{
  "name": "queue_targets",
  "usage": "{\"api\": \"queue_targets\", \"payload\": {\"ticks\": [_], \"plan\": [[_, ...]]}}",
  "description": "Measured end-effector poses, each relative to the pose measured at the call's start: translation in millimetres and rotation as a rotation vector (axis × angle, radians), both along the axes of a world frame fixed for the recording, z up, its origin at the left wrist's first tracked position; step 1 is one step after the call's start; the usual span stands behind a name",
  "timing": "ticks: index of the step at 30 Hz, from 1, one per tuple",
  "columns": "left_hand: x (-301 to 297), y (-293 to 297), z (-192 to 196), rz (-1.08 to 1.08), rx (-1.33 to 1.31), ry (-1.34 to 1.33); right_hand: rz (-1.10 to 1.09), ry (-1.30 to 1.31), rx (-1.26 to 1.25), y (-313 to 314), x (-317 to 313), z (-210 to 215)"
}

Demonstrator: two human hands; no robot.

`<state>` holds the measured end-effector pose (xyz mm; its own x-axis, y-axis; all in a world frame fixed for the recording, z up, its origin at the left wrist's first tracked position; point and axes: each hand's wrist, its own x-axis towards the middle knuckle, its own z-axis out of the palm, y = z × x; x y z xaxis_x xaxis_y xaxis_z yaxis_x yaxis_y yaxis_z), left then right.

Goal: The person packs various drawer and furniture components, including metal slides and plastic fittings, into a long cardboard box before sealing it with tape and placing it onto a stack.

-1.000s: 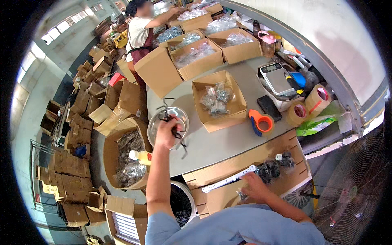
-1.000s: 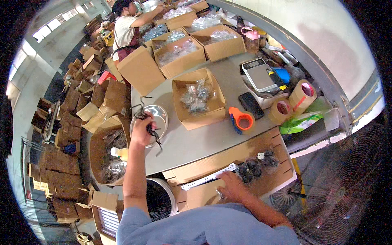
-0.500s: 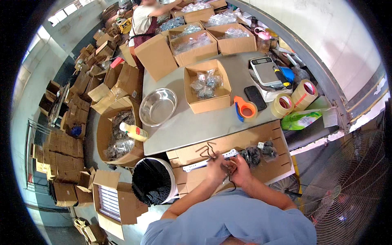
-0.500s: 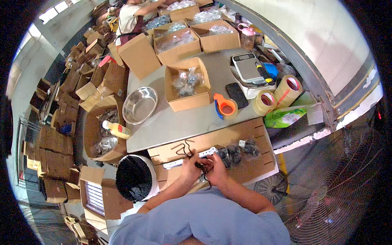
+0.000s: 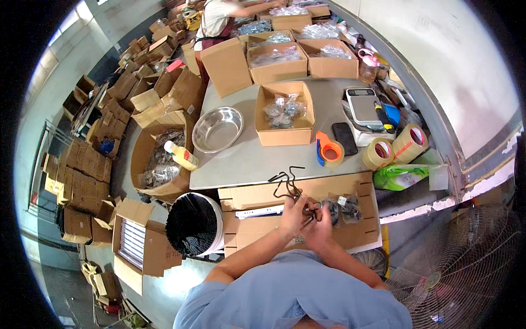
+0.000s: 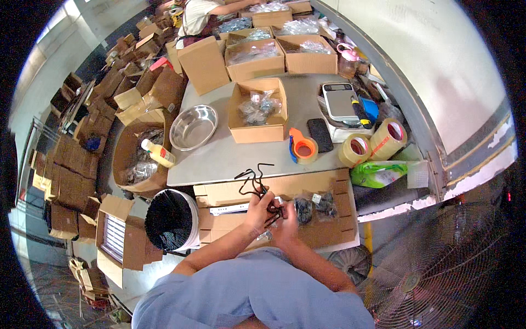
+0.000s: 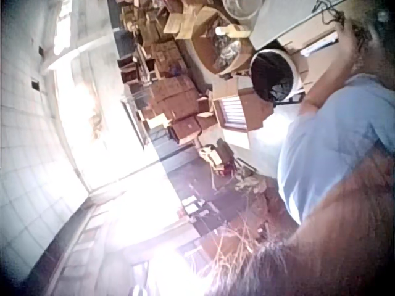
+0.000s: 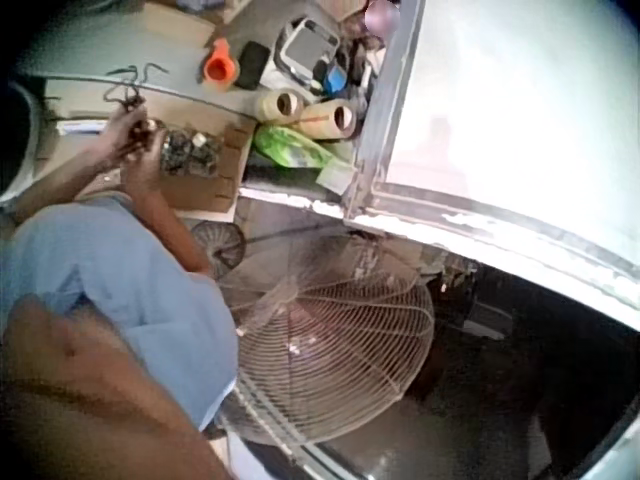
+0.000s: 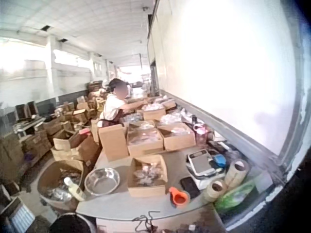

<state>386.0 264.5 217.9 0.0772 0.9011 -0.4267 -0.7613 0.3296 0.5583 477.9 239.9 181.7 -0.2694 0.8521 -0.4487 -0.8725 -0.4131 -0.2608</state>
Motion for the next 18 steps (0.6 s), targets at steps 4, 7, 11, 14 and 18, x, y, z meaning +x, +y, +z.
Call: {"api": "queue_targets", "payload": {"ticks": [4,7,11,14,18], "plan": [[-23,4,-17,-0.169,0.064,0.245,-0.01,-0.131,-0.087,12,35,7],[-15,-10,-7,-0.437,0.014,0.391,0.404,-0.516,0.299,27,33,28],[-8,-22,-20,-0.398,0.008,0.333,0.509,-0.757,0.218,36,28,11],[-15,-23,-45,-0.282,-0.058,0.216,0.337,-0.87,0.196,34,23,-3],[-27,-16,-56,-0.123,-0.092,0.397,-0.154,-0.661,0.17,44,39,-24]]}}
